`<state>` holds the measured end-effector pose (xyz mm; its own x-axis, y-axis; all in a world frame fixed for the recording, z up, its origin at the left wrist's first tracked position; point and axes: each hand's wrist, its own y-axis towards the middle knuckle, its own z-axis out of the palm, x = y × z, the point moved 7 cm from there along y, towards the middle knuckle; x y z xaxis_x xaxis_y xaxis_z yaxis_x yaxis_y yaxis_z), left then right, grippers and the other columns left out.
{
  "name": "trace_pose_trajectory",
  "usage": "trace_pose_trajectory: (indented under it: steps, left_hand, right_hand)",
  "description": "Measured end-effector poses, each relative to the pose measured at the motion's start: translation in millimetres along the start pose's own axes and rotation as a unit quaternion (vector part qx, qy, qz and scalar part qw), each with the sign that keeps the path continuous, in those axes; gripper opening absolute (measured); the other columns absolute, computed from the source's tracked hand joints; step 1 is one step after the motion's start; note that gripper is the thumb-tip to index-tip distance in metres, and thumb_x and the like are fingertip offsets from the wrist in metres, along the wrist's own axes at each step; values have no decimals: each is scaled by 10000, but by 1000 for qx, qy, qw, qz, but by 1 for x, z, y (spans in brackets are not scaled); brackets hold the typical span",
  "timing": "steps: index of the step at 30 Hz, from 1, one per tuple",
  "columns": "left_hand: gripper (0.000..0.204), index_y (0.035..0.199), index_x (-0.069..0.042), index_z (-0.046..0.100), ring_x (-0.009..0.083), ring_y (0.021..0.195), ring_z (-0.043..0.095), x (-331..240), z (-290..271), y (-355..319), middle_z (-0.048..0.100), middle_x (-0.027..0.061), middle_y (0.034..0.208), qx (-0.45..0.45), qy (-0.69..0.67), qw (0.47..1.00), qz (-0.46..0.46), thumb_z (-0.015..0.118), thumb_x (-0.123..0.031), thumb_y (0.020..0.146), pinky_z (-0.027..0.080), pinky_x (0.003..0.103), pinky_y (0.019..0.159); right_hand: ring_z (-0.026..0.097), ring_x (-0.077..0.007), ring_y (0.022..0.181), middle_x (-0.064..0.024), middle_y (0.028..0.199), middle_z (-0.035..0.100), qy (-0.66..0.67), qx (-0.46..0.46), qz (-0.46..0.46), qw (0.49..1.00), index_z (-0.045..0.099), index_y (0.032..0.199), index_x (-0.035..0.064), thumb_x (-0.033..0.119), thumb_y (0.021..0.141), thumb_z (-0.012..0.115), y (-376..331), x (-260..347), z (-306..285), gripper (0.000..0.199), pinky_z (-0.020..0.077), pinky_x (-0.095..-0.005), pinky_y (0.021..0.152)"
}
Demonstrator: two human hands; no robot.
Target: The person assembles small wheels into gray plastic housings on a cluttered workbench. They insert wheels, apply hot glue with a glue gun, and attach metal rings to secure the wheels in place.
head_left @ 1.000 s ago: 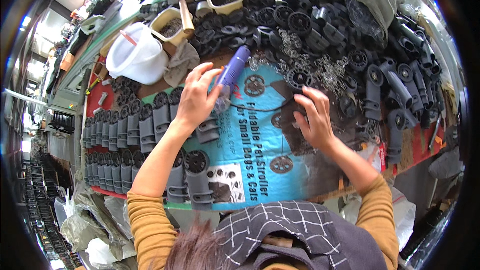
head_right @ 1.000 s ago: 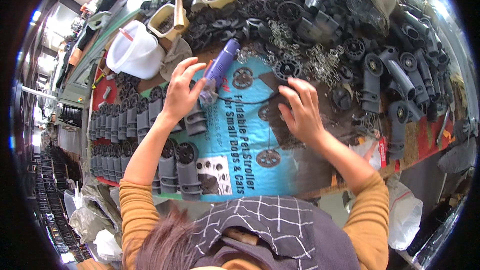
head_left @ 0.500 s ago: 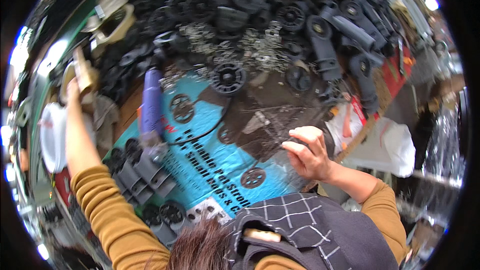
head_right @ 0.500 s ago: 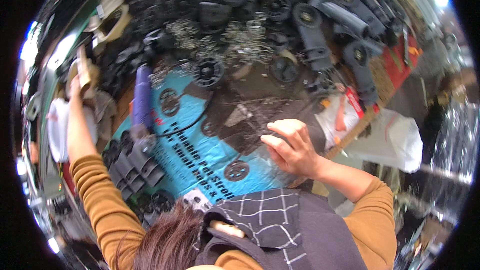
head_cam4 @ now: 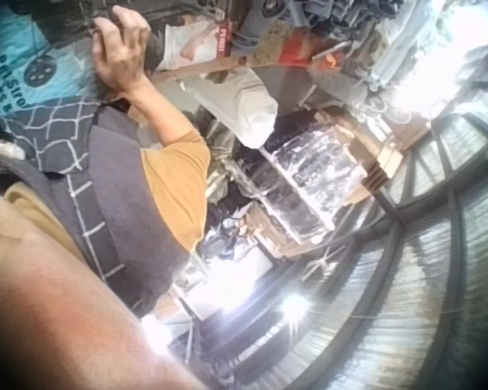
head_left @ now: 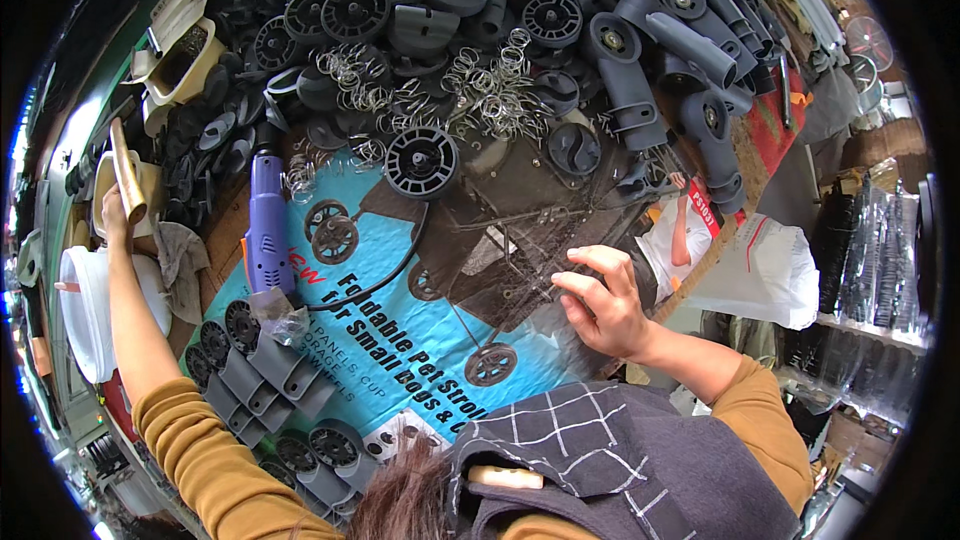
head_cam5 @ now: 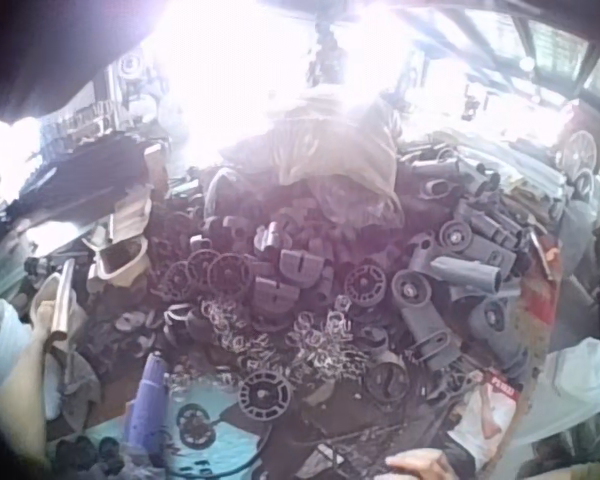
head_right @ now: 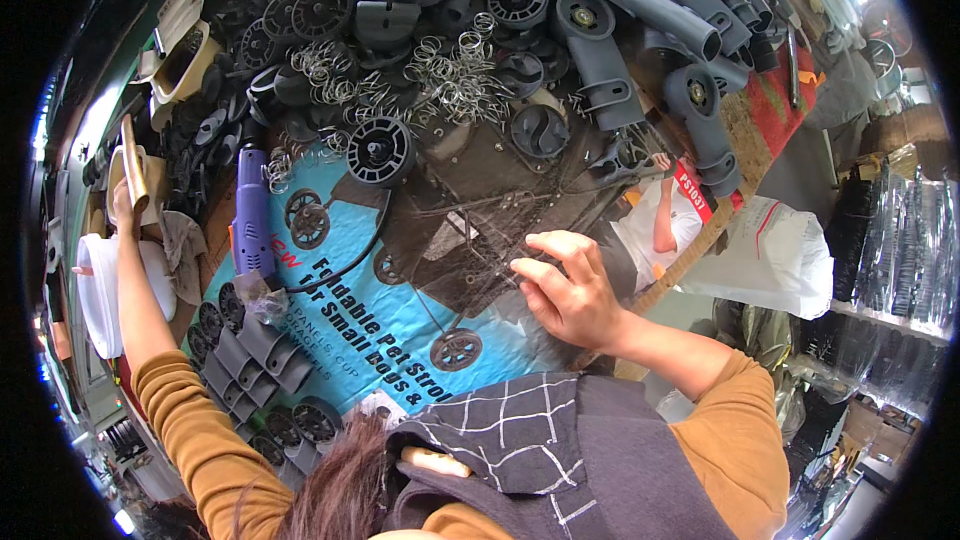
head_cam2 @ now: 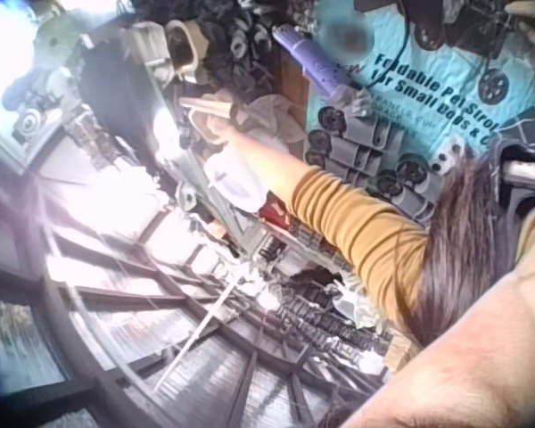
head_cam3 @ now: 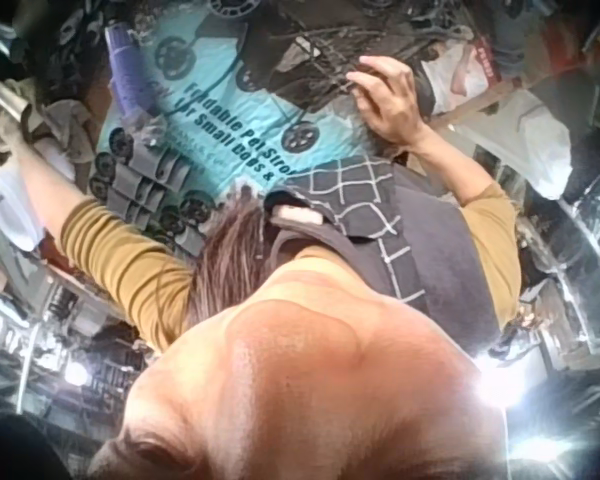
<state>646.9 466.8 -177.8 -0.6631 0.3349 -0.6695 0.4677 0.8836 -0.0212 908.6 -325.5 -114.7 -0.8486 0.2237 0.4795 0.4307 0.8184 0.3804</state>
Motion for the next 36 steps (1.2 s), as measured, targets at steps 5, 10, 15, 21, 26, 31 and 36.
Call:
trace_pose_trajectory:
  steps: [5, 10, 15, 21, 26, 31, 36]
  left_hand:
    - [373, 1207, -44, 632, 180, 938, 644, -34, 4, -24, 680, 106, 1042, -20, 109, 982, 151, 497, -265, 938, 480, 318, 811]
    - [344, 1177, -36, 629, 202, 909, 634, 1, 10, -22, 666, 100, 1013, 95, -44, 991, 85, 526, -256, 933, 484, 313, 776]
    - [292, 1118, -57, 647, 268, 842, 658, 7, -1, 3, 683, 135, 965, -15, 228, 949, 217, 573, -250, 912, 504, 341, 726]
    - [357, 1093, -52, 673, 244, 718, 666, -76, -38, -74, 678, 105, 791, -351, 226, 902, 106, 562, -364, 958, 501, 353, 585]
    - [342, 1149, -9, 658, 44, 593, 500, -249, 58, -239, 568, -13, 747, -176, -180, 948, 193, 490, -279, 1024, 389, 194, 509]
    - [197, 826, -85, 694, 255, 619, 656, -429, 240, -403, 669, 86, 718, -8, -76, 866, 494, 621, -241, 922, 527, 353, 561]
    - [318, 629, -101, 568, 238, 662, 639, -469, 319, -419, 592, 55, 619, 13, 76, 826, 559, 656, -275, 881, 522, 402, 645]
  right_hand:
    - [531, -323, 1056, -141, 1182, 550, 9, -22, 14, 1000, 659, 1037, 65, 43, 760, 689, -1, -2, -3, 279, 445, -422, 912]
    - [531, -323, 1058, -142, 1182, 550, 18, -22, 17, 999, 661, 1032, 65, 35, 754, 688, -1, -5, -4, 281, 447, -421, 909]
    - [530, -321, 1069, -139, 1183, 554, 24, -17, 21, 999, 660, 1033, 66, 40, 752, 695, -1, -4, -2, 284, 447, -421, 914]
    - [524, -329, 1099, -151, 1198, 544, 4, -58, 28, 998, 638, 1069, 58, 59, 771, 695, 12, -14, -19, 304, 435, -428, 942]
    - [426, -413, 1277, -253, 1439, 378, 30, -40, 89, 995, 409, 1414, -27, 202, 923, 616, 35, -46, -13, 581, 350, -449, 1078]
    - [330, -418, 1344, -258, 1492, 294, 10, -12, 63, 998, 385, 1428, -29, 224, 907, 643, 50, -50, 17, 634, 281, -457, 1121]
    - [413, -390, 1226, -217, 1376, 412, 34, -95, 57, 993, 501, 1345, 28, 180, 891, 642, 48, -50, 7, 499, 331, -457, 1056]
